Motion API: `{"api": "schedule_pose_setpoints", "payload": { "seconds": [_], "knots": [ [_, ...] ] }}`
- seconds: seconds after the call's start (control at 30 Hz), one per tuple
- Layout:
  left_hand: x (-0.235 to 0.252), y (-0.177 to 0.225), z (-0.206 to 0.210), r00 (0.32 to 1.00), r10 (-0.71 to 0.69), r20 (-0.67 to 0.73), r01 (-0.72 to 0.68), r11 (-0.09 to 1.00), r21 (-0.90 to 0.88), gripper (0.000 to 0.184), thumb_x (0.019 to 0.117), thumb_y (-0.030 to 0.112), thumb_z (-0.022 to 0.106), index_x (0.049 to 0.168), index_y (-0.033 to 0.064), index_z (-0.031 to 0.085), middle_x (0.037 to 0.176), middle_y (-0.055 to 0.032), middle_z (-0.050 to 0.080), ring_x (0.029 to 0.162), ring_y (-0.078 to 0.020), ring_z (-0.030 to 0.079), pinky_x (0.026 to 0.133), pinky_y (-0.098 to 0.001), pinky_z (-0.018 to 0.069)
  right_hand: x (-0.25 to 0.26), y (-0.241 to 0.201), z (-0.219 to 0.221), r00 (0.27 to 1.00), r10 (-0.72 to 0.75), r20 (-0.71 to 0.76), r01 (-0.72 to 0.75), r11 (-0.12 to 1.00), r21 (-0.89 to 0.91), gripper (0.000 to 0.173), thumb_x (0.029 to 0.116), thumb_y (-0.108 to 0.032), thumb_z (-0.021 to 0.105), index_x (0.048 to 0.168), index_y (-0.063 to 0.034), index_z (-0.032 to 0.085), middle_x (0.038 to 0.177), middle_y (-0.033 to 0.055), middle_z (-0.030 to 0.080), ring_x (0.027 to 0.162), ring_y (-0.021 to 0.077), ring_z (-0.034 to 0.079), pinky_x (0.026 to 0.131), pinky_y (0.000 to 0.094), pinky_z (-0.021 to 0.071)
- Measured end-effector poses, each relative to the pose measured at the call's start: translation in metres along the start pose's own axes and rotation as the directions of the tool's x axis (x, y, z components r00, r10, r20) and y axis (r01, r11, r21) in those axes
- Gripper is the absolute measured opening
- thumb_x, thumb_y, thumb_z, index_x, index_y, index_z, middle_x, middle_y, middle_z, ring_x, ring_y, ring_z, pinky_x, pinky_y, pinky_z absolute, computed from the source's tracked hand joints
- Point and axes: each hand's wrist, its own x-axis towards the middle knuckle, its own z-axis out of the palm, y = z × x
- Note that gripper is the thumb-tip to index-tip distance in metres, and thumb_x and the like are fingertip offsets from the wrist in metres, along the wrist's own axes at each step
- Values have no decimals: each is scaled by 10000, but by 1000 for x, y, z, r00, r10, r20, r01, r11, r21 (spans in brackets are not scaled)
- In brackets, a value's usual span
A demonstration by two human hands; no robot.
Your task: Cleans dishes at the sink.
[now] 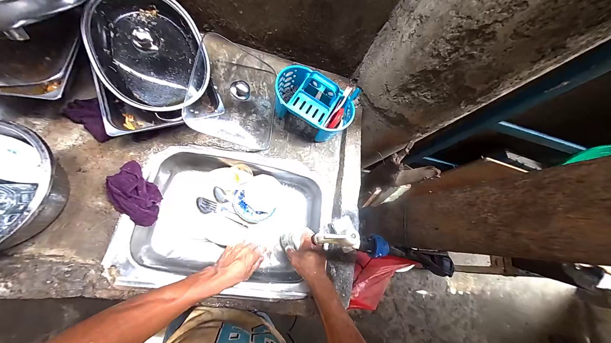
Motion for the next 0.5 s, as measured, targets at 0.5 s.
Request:
{"api": "schedule_pose_setpoints", "payload": {
  "seconds": [0.5],
  "knots": [
    [0, -3, -32, 739, -508, -443, -86, 581, -810, 358, 1100, 155, 418, 1196, -92, 660, 1128, -220, 684, 1089, -222, 638, 1005, -378, 490, -33, -2, 12, 924, -142, -355, 324, 783, 531, 486, 979, -127, 636, 1368, 148, 542, 1392, 322, 565, 1349, 350, 539, 1165, 411, 397]
  ]
}}
